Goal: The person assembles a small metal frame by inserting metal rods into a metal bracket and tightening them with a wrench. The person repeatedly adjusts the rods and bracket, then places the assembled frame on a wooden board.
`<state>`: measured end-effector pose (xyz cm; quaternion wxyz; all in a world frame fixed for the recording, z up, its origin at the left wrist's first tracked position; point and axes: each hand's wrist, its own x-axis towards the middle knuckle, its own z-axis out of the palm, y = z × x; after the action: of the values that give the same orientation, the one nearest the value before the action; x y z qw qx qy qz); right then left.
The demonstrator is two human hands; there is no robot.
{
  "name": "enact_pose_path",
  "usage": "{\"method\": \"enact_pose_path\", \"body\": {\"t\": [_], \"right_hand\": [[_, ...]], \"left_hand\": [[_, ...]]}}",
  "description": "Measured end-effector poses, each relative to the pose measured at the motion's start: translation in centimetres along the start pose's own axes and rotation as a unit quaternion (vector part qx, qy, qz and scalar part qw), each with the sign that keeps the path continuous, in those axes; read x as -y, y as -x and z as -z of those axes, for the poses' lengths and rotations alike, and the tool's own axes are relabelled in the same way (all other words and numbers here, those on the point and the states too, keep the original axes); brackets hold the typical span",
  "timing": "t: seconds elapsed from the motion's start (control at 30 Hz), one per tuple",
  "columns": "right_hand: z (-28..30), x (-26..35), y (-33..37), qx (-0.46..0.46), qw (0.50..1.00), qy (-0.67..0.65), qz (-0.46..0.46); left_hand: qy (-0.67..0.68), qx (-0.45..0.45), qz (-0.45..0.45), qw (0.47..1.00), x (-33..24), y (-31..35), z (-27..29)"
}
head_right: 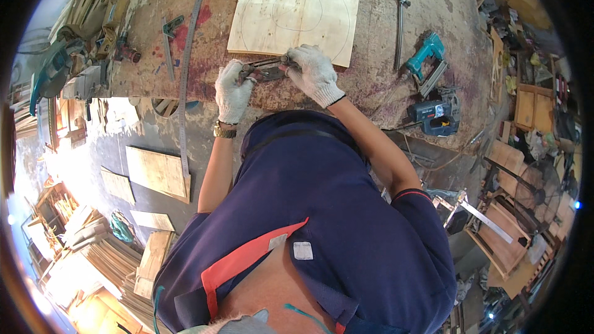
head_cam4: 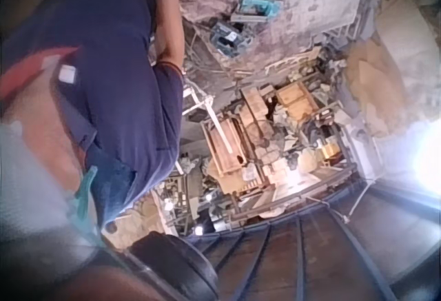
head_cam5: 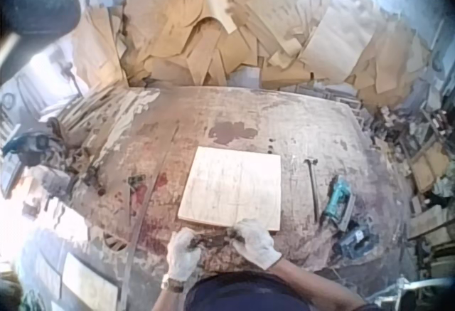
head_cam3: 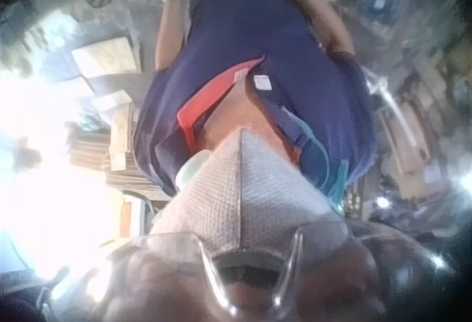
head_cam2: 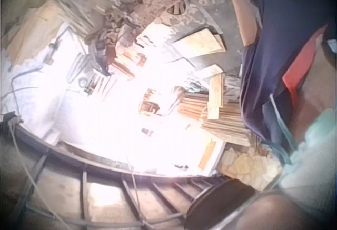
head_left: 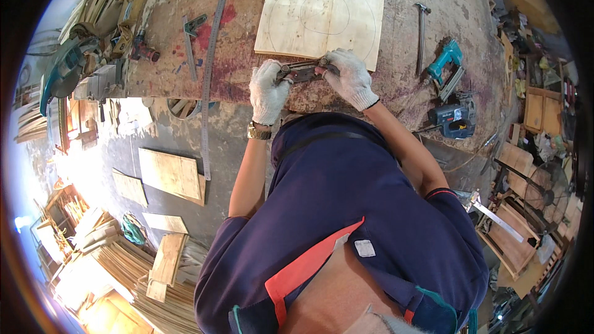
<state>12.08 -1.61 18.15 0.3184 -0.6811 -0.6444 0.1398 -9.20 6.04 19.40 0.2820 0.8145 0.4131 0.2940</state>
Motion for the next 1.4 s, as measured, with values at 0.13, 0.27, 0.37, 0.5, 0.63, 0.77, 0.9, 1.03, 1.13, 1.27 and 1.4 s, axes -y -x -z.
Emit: {"method": "enact_pose_path", "body": {"t": [0.13, 0.27, 0.37, 0.5, 0.63, 0.77, 0.9, 1.03, 1.13, 1.27, 1.4], "right_hand": [[2.4, 2.2, -1.1, -0.048, 0.998, -0.023, 0.027], [6.0, 5.2, -2.6, -0.08, 0.993, -0.072, 0.037], [7.5, 6.6, -3.3, -0.14, 0.986, -0.088, 0.038], [9.4, 10.0, -2.7, -0.13, 0.952, -0.261, -0.089], [8.3, 12.0, -1.0, -0.051, 0.909, -0.409, -0.06], [9.7, 11.8, -0.8, 0.068, 0.96, -0.265, -0.064], [11.0, 9.8, -1.8, 0.137, 0.954, -0.258, -0.067], [12.5, 6.8, -3.3, 0.174, 0.952, -0.251, -0.015], [12.6, 6.1, -4.6, 0.188, 0.95, -0.247, 0.035], [12.3, 5.3, -6.6, 0.198, 0.957, -0.191, 0.094], [12.0, 5.7, -7.3, 0.162, 0.968, -0.18, 0.071]], "left_hand": [[0.043, -0.072, 0.002, 0.996, -2.0, -0.7, 1.3], [0.086, -0.094, -0.005, 0.992, -4.2, -1.9, 3.6], [0.126, -0.138, -0.018, 0.982, -5.4, -2.5, 4.8], [0.059, -0.217, -0.129, 0.966, -7.6, -2.8, 6.1], [-0.028, -0.187, -0.243, 0.951, -8.4, -1.7, 5.7], [-0.06, -0.193, -0.231, 0.952, -9.0, -0.7, 3.8], [-0.025, -0.141, -0.22, 0.965, -9.0, -1.1, 4.3], [0.147, -0.144, 0.01, 0.979, -7.6, -1.9, 4.9], [0.297, -0.025, 0.056, 0.953, -6.3, -3.4, 6.2], [0.248, 0.093, 0.133, 0.955, -5.4, -4.3, 6.7], [0.268, 0.025, 0.088, 0.959, -3.3, -3.9, 5.2]]}}
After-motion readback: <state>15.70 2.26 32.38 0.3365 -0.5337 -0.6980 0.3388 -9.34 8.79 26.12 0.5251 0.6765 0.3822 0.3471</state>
